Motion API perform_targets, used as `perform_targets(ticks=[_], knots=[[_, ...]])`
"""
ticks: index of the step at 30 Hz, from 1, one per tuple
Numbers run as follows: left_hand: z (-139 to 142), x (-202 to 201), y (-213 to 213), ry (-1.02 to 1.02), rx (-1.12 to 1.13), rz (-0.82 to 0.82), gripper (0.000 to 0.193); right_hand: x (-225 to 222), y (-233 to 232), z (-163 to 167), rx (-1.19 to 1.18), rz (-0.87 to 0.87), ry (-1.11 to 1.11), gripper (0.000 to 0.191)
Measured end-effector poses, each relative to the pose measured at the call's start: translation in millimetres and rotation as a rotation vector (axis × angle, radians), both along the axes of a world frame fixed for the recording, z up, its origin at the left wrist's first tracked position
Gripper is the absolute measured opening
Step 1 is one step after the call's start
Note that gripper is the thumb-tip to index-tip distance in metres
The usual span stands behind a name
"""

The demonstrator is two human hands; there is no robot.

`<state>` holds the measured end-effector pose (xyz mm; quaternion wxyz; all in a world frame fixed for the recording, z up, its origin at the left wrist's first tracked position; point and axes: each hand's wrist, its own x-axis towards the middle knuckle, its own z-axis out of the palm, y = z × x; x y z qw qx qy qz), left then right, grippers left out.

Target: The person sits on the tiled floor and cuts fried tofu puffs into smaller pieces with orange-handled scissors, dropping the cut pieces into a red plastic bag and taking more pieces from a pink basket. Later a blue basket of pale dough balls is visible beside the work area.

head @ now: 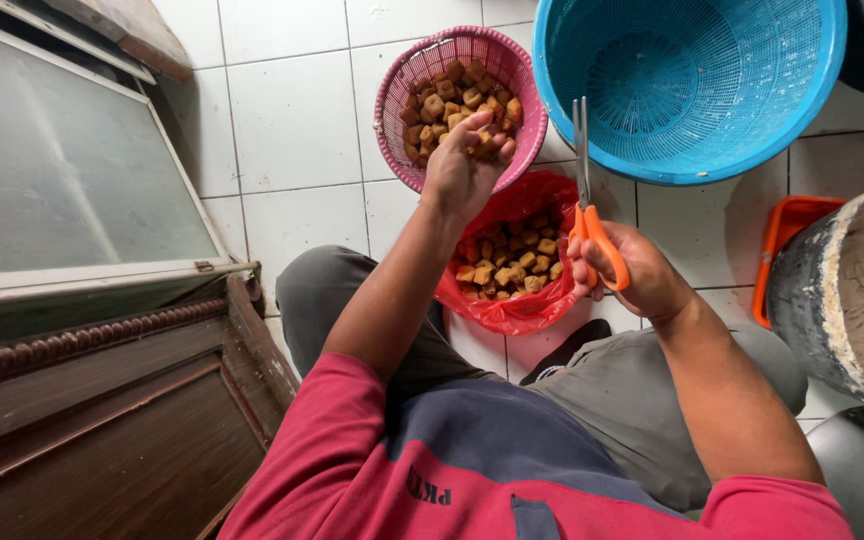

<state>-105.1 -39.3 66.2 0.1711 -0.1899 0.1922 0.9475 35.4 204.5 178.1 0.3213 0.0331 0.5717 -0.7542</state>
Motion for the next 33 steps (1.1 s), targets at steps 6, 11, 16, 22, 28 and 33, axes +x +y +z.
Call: perform_targets(ticks=[6,11,16,22,28,33], knots=[[63,28,8,0.264,0.336,-0.073,0.052,9,-7,2,-0.127,0.125,-0.074,0.039],[97,60,20,0.440,0.114,-0.233,0.091,8,-19,1,0.041,-0.241,0.235,0.031],[93,89,41,0.730,-0.109,-0.385,0.108,3,-23,-4,0.219,-0.376,0.506,0.028],[61,94,52,0.575,-0.270,-0.441,0.053,1,-15,9,0.530,-0.431,0.598,0.028],[56,71,46,0.303,0.081,-0.335,0.024,2,-15,21,0.152,-0.246,0.445,0.040],[67,46,14,0.227,0.224,-0.195,0.021,15,-11,15,-0.049,0.180,0.012,0.058]])
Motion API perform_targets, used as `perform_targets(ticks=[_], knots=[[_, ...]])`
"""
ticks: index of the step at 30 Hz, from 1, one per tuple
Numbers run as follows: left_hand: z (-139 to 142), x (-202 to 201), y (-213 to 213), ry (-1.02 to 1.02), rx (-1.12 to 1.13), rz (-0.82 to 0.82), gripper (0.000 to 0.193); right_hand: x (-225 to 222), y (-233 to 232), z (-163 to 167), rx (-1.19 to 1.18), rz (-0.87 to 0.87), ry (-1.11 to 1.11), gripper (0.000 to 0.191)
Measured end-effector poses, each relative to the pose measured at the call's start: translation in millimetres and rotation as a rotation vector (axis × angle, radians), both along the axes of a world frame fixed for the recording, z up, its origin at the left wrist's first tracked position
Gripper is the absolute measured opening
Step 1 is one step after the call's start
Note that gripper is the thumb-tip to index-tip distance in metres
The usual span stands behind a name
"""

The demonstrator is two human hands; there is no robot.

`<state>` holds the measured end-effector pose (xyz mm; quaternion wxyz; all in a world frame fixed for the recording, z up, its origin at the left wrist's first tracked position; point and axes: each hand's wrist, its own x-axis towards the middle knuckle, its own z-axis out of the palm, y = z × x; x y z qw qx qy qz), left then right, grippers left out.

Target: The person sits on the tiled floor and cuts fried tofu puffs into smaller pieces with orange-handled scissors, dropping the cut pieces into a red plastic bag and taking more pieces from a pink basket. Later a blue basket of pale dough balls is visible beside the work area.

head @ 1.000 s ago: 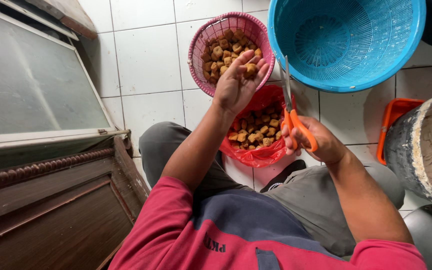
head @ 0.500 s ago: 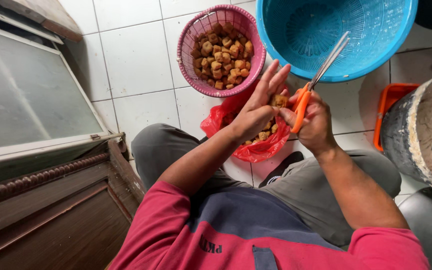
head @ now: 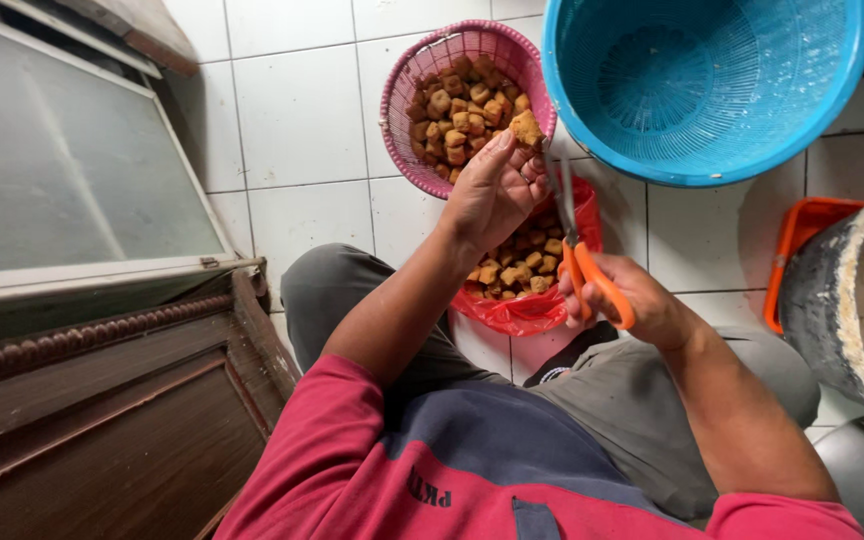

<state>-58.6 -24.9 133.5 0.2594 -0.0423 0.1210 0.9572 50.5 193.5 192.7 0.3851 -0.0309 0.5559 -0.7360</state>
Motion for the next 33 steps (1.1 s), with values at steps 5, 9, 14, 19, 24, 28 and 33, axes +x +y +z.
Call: perform_targets(ticks=[5,9,14,19,24,28,33], knots=[[0,-4,-2,-0.024,-0.004,0.059,0.023,1,2,-14,0.035,-0.009,-0.089,0.055],[1,-3,-3,0.058,-0.001,0.032,0.025,-1,5,-16,0.045,0.000,-0.077,0.055],[7,0,-3,0.015,-0.041,0.027,0.027,0,5,-15,0.065,-0.013,-0.057,0.055],[10,0,-5,0.032,-0.056,0.027,0.027,-2,4,-15,0.069,0.012,-0.058,0.055],[6,3,-3,0.066,0.004,0.033,0.025,-1,4,-14,0.076,0.015,-0.054,0.055],[2,5,-1,0.040,-0.022,0.036,0.027,0,4,-12,0.048,0.016,-0.061,0.053],[0,4,-1,0.049,-0.017,0.035,0.029,0,7,-7,0.048,0.036,-0.043,0.051]])
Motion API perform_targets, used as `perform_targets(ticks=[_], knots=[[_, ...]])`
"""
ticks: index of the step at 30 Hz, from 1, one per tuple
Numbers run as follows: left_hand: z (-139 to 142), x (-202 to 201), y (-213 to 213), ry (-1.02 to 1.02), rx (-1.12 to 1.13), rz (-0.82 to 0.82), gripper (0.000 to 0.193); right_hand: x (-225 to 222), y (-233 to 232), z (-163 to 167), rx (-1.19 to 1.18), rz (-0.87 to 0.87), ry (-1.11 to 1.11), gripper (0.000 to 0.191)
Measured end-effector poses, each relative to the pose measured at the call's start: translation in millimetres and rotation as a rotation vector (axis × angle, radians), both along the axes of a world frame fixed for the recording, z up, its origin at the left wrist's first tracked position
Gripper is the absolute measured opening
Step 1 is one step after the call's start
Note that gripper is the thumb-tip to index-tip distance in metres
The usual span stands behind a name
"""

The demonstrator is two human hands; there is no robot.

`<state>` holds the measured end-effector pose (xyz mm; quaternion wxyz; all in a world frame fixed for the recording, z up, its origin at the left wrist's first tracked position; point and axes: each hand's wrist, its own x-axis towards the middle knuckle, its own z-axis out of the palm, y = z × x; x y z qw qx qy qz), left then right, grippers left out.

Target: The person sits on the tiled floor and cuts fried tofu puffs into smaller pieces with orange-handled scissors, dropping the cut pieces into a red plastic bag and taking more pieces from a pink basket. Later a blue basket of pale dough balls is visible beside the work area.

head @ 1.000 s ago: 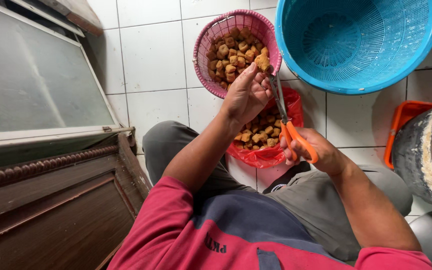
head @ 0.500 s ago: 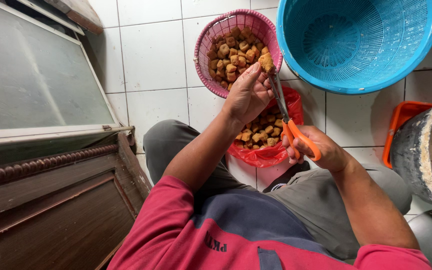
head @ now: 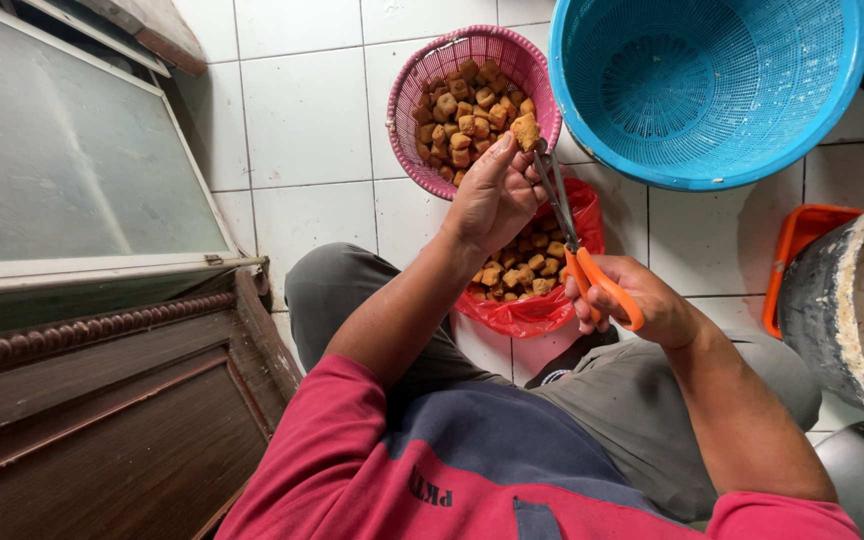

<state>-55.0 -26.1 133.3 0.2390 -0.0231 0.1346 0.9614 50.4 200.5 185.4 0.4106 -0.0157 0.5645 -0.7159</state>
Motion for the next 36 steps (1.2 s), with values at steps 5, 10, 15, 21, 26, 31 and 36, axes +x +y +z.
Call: perform_targets(ticks=[5,10,15,21,26,31,36], knots=[[0,3,1,-0.017,0.017,0.011,0.028,-1,-1,-1,0.028,0.000,-0.002,0.052],[1,3,1,0.043,0.003,0.001,0.027,0,0,-3,0.037,-0.001,0.009,0.055],[0,13,11,0.143,-0.077,0.017,0.029,0,2,-8,0.018,-0.067,0.009,0.061],[-11,32,24,0.077,-0.064,-0.083,0.025,-3,5,-20,-0.078,-0.124,-0.013,0.046],[-38,4,17,0.092,-0.183,0.000,0.025,-2,4,-13,0.015,-0.256,0.048,0.022],[-83,-44,-9,0.105,-1.103,0.297,0.040,-4,22,2,-0.001,-0.477,0.172,0.021],[-124,16,13,0.670,-1.859,-0.516,0.043,0,47,5,0.029,-0.624,0.358,0.023]])
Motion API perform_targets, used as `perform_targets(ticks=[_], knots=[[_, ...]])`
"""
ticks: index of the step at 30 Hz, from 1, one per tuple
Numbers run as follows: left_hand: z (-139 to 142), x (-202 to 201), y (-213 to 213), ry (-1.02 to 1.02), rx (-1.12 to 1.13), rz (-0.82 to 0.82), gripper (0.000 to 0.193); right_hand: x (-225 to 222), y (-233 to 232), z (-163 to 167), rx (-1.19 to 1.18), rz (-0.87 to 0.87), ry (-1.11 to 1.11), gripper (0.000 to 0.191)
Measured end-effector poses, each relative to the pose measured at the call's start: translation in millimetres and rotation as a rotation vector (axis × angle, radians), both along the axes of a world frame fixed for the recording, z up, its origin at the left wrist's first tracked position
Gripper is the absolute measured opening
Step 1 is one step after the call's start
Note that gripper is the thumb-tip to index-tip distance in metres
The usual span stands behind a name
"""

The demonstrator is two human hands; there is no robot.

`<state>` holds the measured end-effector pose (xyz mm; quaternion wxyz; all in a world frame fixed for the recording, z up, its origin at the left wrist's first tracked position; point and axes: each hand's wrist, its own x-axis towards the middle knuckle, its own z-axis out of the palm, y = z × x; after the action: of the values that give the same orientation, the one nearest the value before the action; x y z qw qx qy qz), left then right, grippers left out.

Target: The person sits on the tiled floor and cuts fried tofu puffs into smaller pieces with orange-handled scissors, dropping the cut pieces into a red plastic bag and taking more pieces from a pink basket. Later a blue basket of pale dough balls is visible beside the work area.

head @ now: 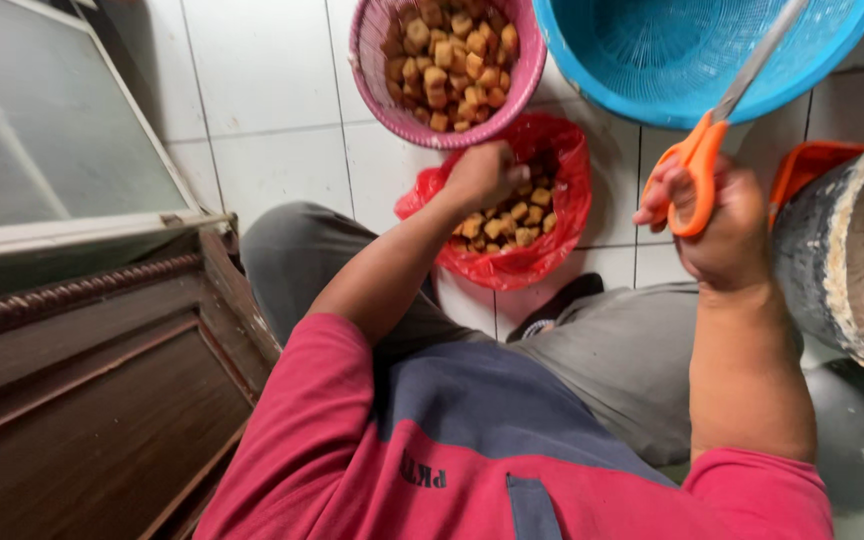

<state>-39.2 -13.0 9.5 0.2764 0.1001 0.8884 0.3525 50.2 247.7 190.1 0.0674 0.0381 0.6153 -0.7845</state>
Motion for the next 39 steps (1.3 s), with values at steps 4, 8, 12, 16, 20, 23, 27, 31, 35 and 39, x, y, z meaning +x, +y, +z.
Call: perform_targets(ticks=[4,8,12,16,20,23,27,31,35,39], knots=[[-5,55,6,-0.029,-0.353,-0.187,0.057,3,3,1,0.070,-0.001,-0.008,0.025],[-8,70,13,-0.021,-0.525,-0.361,0.088,-2,-5,1,0.115,0.021,-0.083,0.023],[-21,61,13,0.052,-0.399,-0.280,0.048,-7,-10,0,0.164,0.107,-0.053,0.020],[-15,42,6,0.070,-0.350,-0.282,0.044,-11,-10,3,0.244,0.093,-0.044,0.022],[6,27,4,0.065,-0.385,-0.276,0.022,-18,-12,7,0.284,0.061,-0.074,0.022],[14,27,4,0.050,-0.356,-0.261,0.027,-23,-16,4,0.291,0.063,-0.083,0.021],[7,31,2,0.053,-0.368,-0.273,0.029,-23,-18,-6,0.288,0.089,-0.078,0.019],[10,20,9,0.003,-0.151,-0.240,0.039,-24,-22,-15,0.277,0.108,-0.080,0.016],[42,6,19,-0.757,1.044,0.002,0.021,-22,-29,-15,0.219,0.068,-0.083,0.014],[104,11,-5,-0.753,1.232,0.122,0.042,-17,-39,-6,0.164,0.059,0.090,0.024]])
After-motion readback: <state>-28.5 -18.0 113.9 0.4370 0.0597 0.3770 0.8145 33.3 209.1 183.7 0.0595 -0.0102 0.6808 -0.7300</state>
